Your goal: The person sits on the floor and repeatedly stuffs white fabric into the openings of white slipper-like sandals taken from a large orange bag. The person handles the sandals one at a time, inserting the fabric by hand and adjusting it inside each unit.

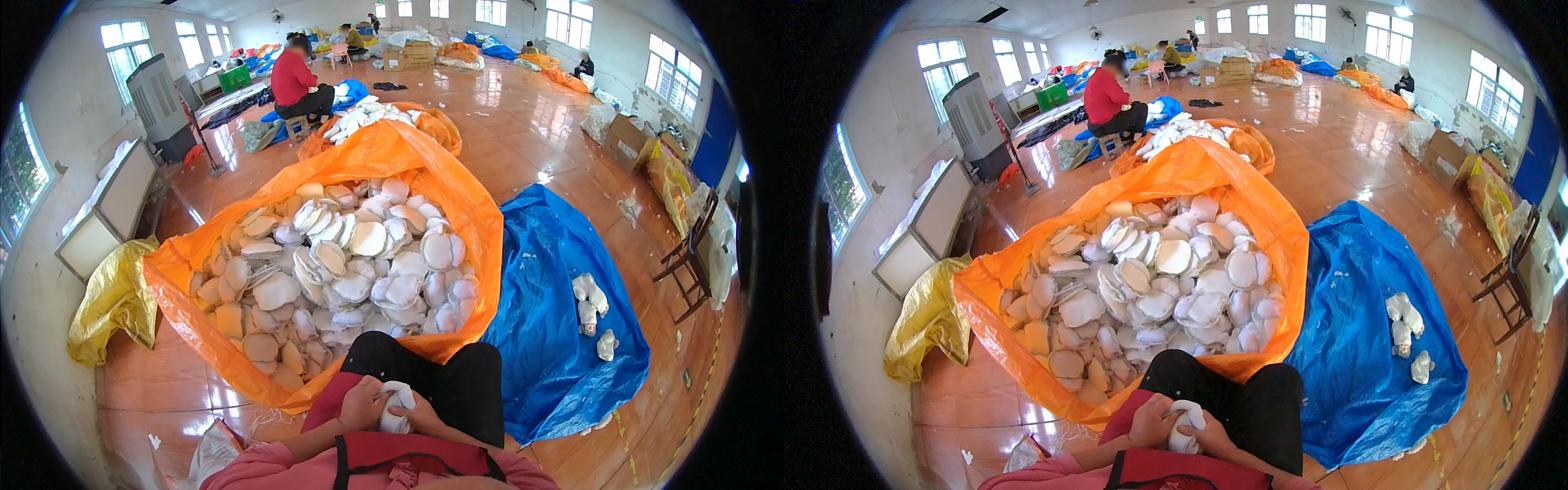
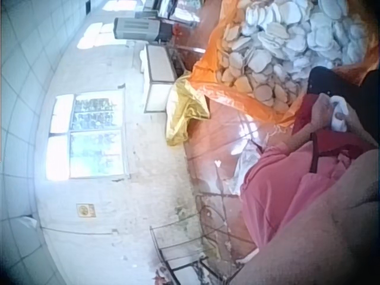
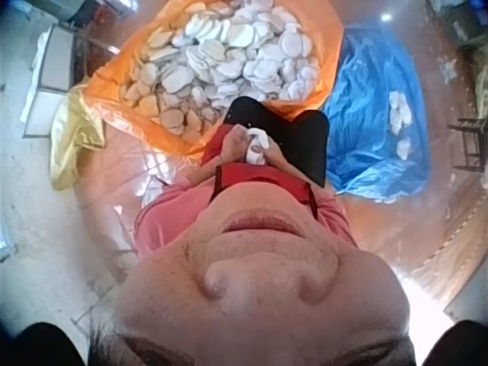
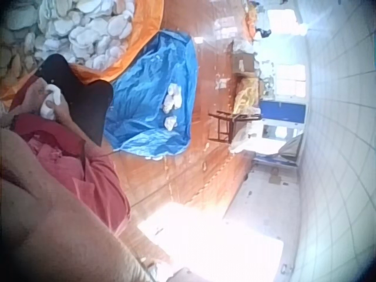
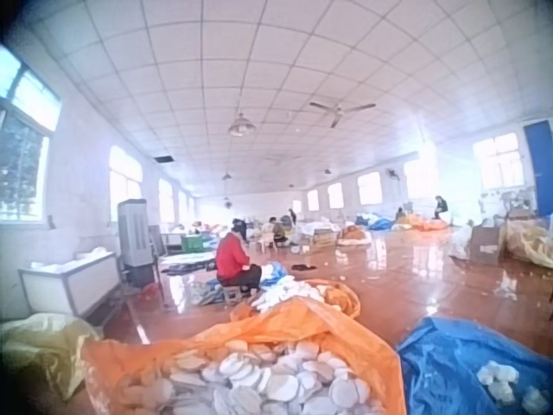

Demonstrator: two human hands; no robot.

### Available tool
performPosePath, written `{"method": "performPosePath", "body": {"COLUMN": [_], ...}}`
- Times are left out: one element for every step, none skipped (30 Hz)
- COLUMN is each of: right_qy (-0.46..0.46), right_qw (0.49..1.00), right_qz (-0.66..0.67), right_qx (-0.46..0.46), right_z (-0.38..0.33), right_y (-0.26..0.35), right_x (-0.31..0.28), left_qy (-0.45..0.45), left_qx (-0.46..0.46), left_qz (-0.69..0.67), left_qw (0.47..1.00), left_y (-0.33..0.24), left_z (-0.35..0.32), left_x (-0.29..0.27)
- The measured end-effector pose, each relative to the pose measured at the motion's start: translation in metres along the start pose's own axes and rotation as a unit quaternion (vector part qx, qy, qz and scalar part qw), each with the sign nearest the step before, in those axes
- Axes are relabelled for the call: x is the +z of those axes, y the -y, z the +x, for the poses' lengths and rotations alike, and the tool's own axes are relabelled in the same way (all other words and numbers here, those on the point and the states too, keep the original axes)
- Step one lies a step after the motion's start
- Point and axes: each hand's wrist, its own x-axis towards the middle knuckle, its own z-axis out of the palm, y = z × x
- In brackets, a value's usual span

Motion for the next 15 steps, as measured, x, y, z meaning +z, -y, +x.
{"method": "performPosePath", "body": {"right_qy": [-0.004, -0.008, -0.006, -0.003, -0.001, 0.003, 0.007, 0.012, 0.017, 0.022, 0.027, 0.028, 0.030, 0.033, 0.034], "right_qw": [1.000, 1.000, 1.000, 1.000, 1.000, 1.000, 1.000, 1.000, 1.000, 1.000, 0.999, 0.999, 0.999, 0.999, 0.998], "right_qz": [0.005, 0.010, 0.011, 0.012, 0.013, 0.011, 0.008, 0.006, 0.013, 0.020, 0.028, 0.022, 0.017, 0.011, 0.036], "right_qx": [0.008, 0.016, 0.018, 0.020, 0.023, 0.021, 0.018, 0.015, 0.009, 0.003, -0.005, 0.001, 0.007, 0.014, 0.024], "right_z": [-0.001, -0.001, -0.001, 0.000, 0.001, 0.002, 0.003, 0.005, 0.005, 0.004, 0.005, 0.006, 0.007, 0.006, 0.006], "right_y": [0.001, 0.001, 0.001, 0.000, -0.001, -0.003, -0.005, -0.006, -0.009, -0.014, -0.016, -0.017, -0.018, -0.016, -0.014], "right_x": [0.001, 0.002, 0.003, 0.003, 0.003, 0.002, 0.000, -0.001, -0.002, -0.002, -0.002, -0.002, -0.002, 0.000, 0.003], "left_qy": [0.007, 0.015, 0.022, 0.031, 0.041, 0.051, 0.068, 0.085, 0.102, 0.117, 0.132, 0.147, 0.158, 0.167, 0.177], "left_qx": [0.002, 0.003, 0.005, 0.017, 0.028, 0.040, 0.037, 0.036, 0.034, 0.021, 0.010, -0.002, -0.009, -0.019, -0.028], "left_qz": [0.006, 0.012, 0.018, 0.032, 0.046, 0.061, 0.077, 0.095, 0.113, 0.127, 0.142, 0.156, 0.165, 0.175, 0.184], "left_qw": [1.000, 1.000, 1.000, 0.999, 0.998, 0.996, 0.994, 0.991, 0.988, 0.985, 0.981, 0.977, 0.973, 0.970, 0.967], "left_y": [0.000, -0.002, -0.004, -0.005, -0.006, -0.006, -0.005, -0.003, -0.002, -0.002, -0.009, -0.013, -0.013, -0.014, -0.015], "left_z": [0.000, -0.001, -0.001, -0.001, 0.000, -0.001, -0.002, -0.002, -0.002, -0.004, -0.005, -0.005, -0.005, -0.008, -0.009], "left_x": [0.000, -0.001, -0.002, -0.004, -0.007, -0.008, -0.007, -0.006, -0.006, -0.006, -0.009, -0.011, -0.011, -0.011, -0.012]}}
